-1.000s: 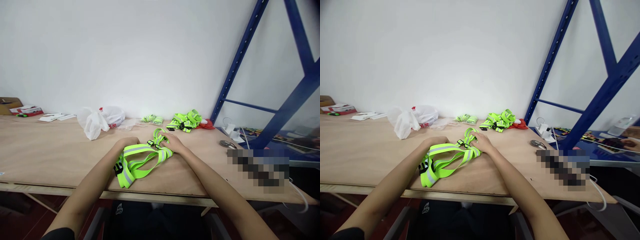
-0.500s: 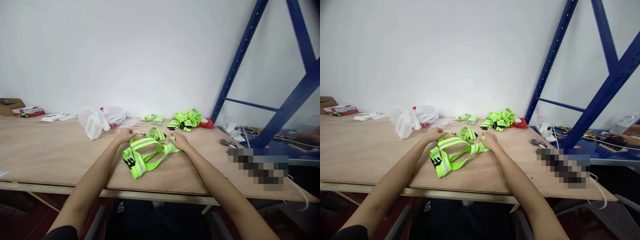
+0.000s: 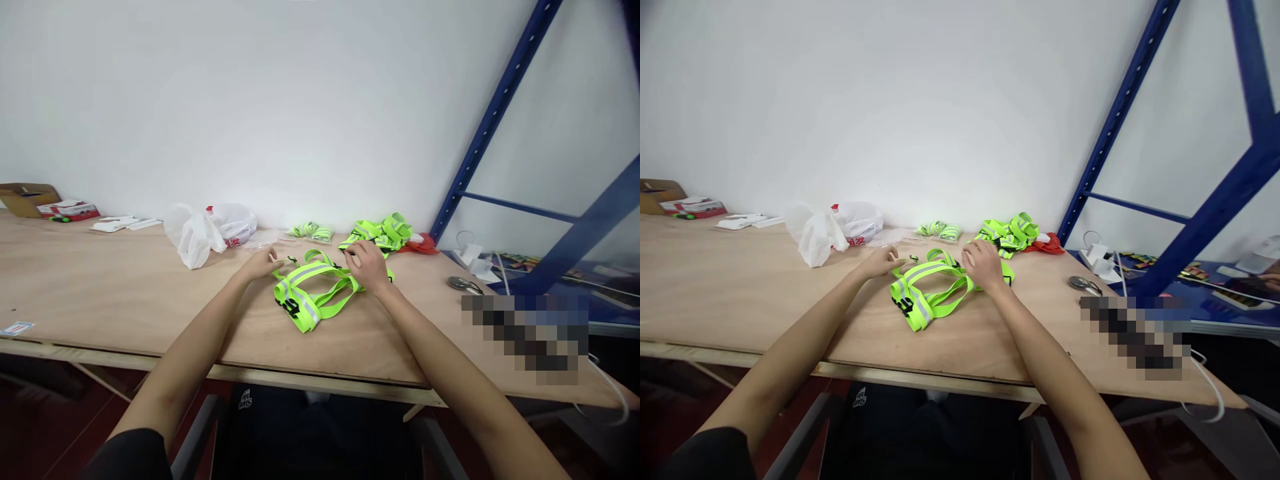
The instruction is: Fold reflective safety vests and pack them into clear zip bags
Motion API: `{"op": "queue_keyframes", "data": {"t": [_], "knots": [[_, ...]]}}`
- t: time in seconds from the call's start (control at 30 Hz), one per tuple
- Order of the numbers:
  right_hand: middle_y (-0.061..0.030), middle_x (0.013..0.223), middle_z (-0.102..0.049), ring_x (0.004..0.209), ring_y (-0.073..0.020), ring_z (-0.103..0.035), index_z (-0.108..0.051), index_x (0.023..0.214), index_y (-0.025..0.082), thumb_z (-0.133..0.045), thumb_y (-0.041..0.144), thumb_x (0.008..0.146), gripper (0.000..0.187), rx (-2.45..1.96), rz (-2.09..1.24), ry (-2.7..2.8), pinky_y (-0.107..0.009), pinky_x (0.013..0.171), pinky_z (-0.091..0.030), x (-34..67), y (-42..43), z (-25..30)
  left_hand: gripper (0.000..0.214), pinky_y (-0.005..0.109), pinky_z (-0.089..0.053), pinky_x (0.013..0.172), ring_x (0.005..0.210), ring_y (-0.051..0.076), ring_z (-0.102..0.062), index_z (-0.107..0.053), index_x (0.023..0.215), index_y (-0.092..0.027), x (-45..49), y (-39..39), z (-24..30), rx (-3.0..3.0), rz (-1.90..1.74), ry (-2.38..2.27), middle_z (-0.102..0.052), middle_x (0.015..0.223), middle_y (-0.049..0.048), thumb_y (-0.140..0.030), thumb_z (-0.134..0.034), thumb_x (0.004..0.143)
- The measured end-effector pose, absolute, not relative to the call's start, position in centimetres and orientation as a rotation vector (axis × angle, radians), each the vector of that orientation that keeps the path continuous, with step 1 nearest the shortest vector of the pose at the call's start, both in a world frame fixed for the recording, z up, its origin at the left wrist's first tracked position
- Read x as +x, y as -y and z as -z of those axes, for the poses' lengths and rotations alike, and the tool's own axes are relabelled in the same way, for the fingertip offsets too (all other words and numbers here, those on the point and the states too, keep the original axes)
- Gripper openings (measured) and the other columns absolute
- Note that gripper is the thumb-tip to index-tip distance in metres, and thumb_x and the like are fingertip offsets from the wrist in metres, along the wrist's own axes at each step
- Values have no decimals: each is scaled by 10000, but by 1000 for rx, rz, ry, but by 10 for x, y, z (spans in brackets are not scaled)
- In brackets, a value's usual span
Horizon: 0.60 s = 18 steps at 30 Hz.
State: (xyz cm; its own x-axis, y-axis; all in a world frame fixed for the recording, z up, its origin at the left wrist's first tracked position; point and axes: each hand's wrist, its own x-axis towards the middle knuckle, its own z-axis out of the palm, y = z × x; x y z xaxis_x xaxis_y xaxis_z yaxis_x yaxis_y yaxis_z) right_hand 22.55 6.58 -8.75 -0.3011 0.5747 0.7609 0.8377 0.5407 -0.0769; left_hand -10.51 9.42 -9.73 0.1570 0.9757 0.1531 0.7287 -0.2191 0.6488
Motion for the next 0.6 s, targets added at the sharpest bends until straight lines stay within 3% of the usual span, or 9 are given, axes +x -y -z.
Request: {"op": "queue_keyframes", "data": {"t": [0.23, 0.37, 0.5, 0.6], "knots": [[-103, 1212, -680, 1081, -256, -612, -707, 1093, 246, -522, 330, 960, 243, -397, 102, 2706, -405, 932, -441, 140, 11, 89, 367, 265, -385, 607, 621, 185, -556, -538, 1134, -182, -108, -101, 106, 2130, -790, -1666, -548, 639, -43, -296, -602, 791], [-78, 1117, -718, 1016, -238, -634, -715, 1095, 232, -568, 260, 923, 229, -492, -63, 2794, -364, 870, -452, 142, 5, 95, 423, 258, -396, 586, 569, 172, -550, -556, 1170, -169, -114, -101, 106, 2135, -689, -1621, -542, 624, -44, -257, -589, 757], [-68, 1128, -714, 1004, -234, -636, -701, 1168, 213, -552, 55, 776, 449, -821, -201, 2724, -332, 862, -464, 171, -20, 94, 470, 245, -398, 504, 463, 160, -541, -590, 1181, -166, -120, -98, 102, 2112, -492, -1508, -553, 564, -52, -312, -620, 736], [-79, 1154, -701, 1015, -247, -627, -689, 1210, 203, -526, -12, 688, 588, -1011, -215, 2695, -336, 871, -467, 189, -32, 92, 549, 251, -442, 525, 494, 169, -584, -593, 1244, -171, -119, -97, 101, 2150, -428, -1410, -593, 593, -45, -311, -632, 714]]}}
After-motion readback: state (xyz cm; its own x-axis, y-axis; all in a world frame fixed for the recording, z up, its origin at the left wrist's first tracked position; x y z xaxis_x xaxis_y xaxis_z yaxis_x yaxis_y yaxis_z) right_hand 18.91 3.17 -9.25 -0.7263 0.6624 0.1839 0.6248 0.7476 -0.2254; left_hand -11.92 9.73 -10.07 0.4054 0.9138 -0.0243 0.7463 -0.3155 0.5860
